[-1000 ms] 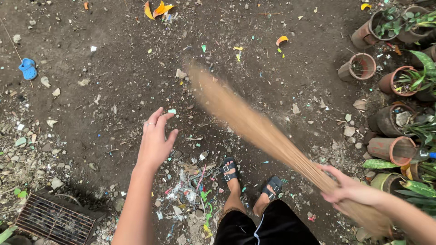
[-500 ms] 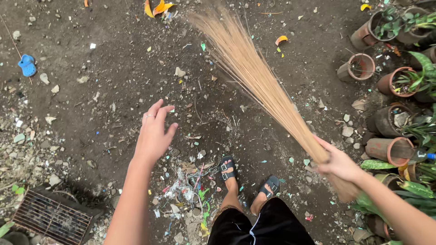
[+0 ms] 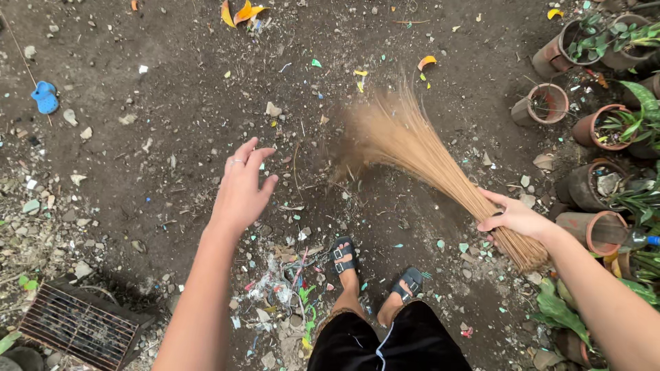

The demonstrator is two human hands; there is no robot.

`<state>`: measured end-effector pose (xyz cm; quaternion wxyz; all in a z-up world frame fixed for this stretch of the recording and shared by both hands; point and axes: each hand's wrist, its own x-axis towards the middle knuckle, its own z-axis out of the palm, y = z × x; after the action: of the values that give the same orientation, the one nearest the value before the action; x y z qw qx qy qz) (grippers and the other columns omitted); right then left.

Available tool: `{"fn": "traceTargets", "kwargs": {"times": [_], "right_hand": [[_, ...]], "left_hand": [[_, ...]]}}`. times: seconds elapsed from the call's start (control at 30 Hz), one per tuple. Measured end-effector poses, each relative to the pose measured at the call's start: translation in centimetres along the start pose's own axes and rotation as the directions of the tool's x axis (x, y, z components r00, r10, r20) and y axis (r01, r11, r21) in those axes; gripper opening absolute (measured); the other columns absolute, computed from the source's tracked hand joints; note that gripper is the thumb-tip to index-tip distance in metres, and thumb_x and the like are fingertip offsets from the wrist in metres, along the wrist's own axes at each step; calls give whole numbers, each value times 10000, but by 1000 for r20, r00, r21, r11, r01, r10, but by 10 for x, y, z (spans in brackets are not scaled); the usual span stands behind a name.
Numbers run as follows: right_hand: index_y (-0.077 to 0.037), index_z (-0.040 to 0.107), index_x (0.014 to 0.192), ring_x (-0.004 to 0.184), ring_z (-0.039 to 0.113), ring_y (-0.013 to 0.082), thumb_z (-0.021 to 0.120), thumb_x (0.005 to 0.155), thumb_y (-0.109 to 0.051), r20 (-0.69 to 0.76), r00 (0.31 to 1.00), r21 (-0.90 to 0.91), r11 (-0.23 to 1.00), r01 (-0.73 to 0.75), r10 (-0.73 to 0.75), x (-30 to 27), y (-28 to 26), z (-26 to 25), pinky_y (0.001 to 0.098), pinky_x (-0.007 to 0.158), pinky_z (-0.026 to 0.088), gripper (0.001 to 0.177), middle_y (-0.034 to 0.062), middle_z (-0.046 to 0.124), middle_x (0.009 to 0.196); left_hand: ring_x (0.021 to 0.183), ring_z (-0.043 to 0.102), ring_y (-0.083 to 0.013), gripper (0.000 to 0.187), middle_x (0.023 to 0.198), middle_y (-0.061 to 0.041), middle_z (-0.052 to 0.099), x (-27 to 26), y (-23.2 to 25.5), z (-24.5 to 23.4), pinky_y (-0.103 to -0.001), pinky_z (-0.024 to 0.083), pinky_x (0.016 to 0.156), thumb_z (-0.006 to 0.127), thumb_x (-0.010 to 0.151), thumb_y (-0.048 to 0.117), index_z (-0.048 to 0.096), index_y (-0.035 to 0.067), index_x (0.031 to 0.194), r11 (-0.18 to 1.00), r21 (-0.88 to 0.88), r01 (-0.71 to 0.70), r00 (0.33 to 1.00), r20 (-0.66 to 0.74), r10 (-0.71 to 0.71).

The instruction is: The person sweeps an outdoor dirt ground area using a stick broom, gathering leaves and various debris into piles.

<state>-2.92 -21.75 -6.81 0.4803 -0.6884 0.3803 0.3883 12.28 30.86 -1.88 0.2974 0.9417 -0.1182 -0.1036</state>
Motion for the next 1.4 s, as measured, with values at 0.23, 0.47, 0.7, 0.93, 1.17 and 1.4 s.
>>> {"fn": "traceTargets", "kwargs": {"times": [0.23,0.47,0.7,0.93,1.17,1.4], "right_hand": [[-406,294,1625,580,639,218,736,664,17,63,990,17,992,126,-126,-63,-7,54,374,507,583,1139,139,722,1036],[-289,281,1606,611,668,224,776,663,46,291,956,-272,962,37,45,10,-43,79,376,514,572,1116,183,733,959],[-194,299,1613,567,642,218,758,678,79,-8,970,113,963,243,-244,80,-96,112,374,498,554,1077,117,700,871],[-307,317,1603,562,619,182,746,716,11,160,979,164,982,97,-124,-8,-52,131,347,495,546,1036,86,697,834],[-97,473,1510,608,635,208,731,778,-60,300,944,379,925,11,-134,91,-73,128,346,515,565,777,107,649,889],[-270,377,1542,573,636,230,642,725,38,118,959,440,879,181,-257,36,-71,227,386,482,574,912,132,680,877]], "left_hand": [[1374,438,-401,497,1574,-160,398,9,4,3,-468,417,1097,729,868,157,569,139,1337,1000,-23,-4,1000,4,4],[1402,386,-394,517,1539,-172,416,25,10,-11,-499,383,1108,747,859,159,570,141,1345,996,61,-59,997,-49,62],[1388,385,-422,549,1545,-171,415,23,-6,-30,-514,381,1111,758,839,154,573,147,1356,994,105,-26,991,-127,39],[1411,355,-422,545,1575,-155,388,11,-27,-32,-514,382,1123,748,849,157,568,154,1363,993,37,115,989,-96,-111],[1421,373,-388,538,1571,-147,385,13,-36,-42,-482,399,1102,735,847,160,561,166,1357,985,22,170,984,-64,-168],[1401,380,-427,547,1565,-171,398,13,-63,-43,-488,377,1127,747,834,160,566,142,1350,990,53,131,985,-122,-124]]}}
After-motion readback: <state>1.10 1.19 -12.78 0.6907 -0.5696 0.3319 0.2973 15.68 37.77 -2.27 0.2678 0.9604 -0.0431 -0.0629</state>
